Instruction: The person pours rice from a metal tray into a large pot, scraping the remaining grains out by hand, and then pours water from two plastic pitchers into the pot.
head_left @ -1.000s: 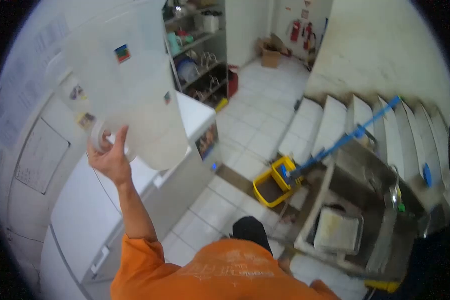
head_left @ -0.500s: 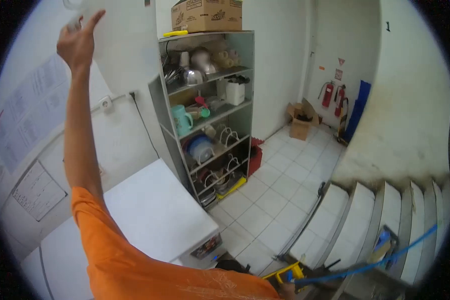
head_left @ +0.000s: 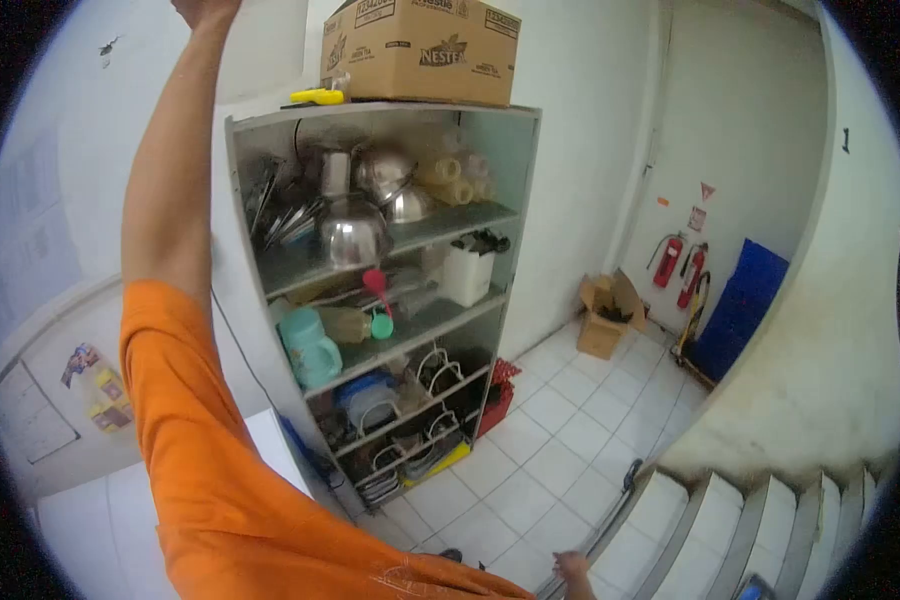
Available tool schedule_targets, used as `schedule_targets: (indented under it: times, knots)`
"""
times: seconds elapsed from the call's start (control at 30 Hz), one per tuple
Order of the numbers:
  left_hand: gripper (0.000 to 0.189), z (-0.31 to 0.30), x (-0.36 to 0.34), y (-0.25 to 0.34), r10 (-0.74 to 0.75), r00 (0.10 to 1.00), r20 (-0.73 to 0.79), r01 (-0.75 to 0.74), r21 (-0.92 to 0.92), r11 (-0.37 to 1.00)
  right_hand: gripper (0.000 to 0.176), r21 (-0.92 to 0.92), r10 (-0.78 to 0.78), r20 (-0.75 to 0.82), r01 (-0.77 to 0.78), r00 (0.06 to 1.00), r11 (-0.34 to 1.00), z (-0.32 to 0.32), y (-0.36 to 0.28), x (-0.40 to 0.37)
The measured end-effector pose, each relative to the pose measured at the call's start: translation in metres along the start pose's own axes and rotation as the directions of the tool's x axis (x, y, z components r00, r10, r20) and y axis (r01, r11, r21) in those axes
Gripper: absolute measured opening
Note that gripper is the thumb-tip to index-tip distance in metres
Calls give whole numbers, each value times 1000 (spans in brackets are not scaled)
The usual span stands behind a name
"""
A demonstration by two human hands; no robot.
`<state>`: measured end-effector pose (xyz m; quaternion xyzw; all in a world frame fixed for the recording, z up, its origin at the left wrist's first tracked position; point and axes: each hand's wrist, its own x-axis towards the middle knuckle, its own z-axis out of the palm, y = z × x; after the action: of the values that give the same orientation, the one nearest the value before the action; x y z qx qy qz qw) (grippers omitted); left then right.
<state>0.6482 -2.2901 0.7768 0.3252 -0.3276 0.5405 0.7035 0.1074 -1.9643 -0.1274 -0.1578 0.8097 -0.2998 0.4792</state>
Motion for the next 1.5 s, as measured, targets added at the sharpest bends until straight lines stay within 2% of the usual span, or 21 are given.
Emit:
schedule_targets:
  times: [0.17, 0.33, 0.4, 0.5, 0.67, 0.7, 0.77, 0.8, 0.83, 0.87, 0.9, 0.93, 0.97, 1.0, 1.03, 1.13, 1.17, 1.23, 1.3, 1.4, 1.5]
  knots:
    - [49, 110, -54, -51, 149, 962, 230, -230, 385, 894, 30, -6, -74, 38, 74, 997, 997, 22, -35, 11]
    - [54, 167, -77, -76, -107, 947, 303, 8, 311, 951, 32, 52, -19, 39, 17, 999, 999, 47, -28, 44]
    - [59, 182, -75, -85, -402, 845, 354, 220, 455, 863, 32, 128, 30, 75, -40, 997, 991, 47, -27, 39]
    - [56, 198, -79, -136, -263, 735, 625, -61, 447, 892, 34, 225, 84, 86, -102, 993, 969, 55, -22, 38]
    - [76, 180, -74, -142, -448, 556, 700, 29, 523, 852, 37, 205, 144, 104, -163, 984, 965, 67, 23, 32]
    - [86, 168, -82, -125, -414, 767, 491, 34, 613, 790, 34, 161, 122, 103, -138, 987, 977, 65, 33, 30]
    - [85, 100, -102, -89, -154, 927, 342, 78, 225, 971, 31, -48, 45, 60, -42, 997, 998, 64, 61, 18]
    - [55, 42, -125, -36, 164, 978, 125, -135, -212, 968, 31, -242, -11, 39, 20, 999, 970, 67, 70, 7]
    - [31, -1, -154, -37, 426, 887, 181, -386, -220, 896, 31, -388, -48, 23, 53, 999, 920, 67, 83, -2]
    - [25, -37, -205, -24, 226, 949, 219, -172, -240, 955, 32, -416, -44, -14, 34, 999, 909, 65, 86, -32]
    - [26, -63, -267, -48, 472, 851, 230, -452, -136, 881, 40, -384, -69, -143, 8, 987, 923, 76, 119, -27]
    - [24, -150, -294, 70, 119, 893, 433, 221, -656, 722, 49, -357, -72, -284, -35, 956, 934, 73, 157, -38]
    - [24, -187, -354, 116, 71, 976, 207, 165, -909, 383, 47, -245, -39, -356, -53, 934, 968, 61, 135, -92]
    - [25, -241, -427, 151, -93, 789, 608, 576, -678, 456, 44, -129, -6, -427, -54, 904, 990, 45, 104, -153]
    - [21, -311, -456, 196, -77, 366, 928, 758, -249, 603, 43, -62, -27, -451, -1, 892, 998, 48, 142, -165]
    - [27, -531, -664, 265, 484, -102, 869, 872, -156, 463, 37, 242, 60, -591, 105, 805, 965, 60, 208, -249]
    - [32, -602, -579, 299, 744, -265, 614, 930, -43, 366, 37, 336, 73, -603, 170, 794, 926, 55, 220, -292]
    - [43, -713, -488, 345, 993, -108, -38, 994, -31, 107, 38, 321, 189, -660, 46, 727, 946, 75, 271, -346]
    - [42, -794, -384, 380, 818, 268, -510, 946, -22, -323, 38, 522, 335, -687, 119, 645, 845, 94, 331, -407]
    - [37, -880, -273, 411, 607, 255, -752, 963, 142, -228, 33, 772, 681, -624, 169, 383, 612, 134, 393, -486]
    - [35, -960, -242, 444, 507, 404, -761, 905, 252, -343, 28, 855, 889, -444, 351, 116, 381, 171, 450, -560]
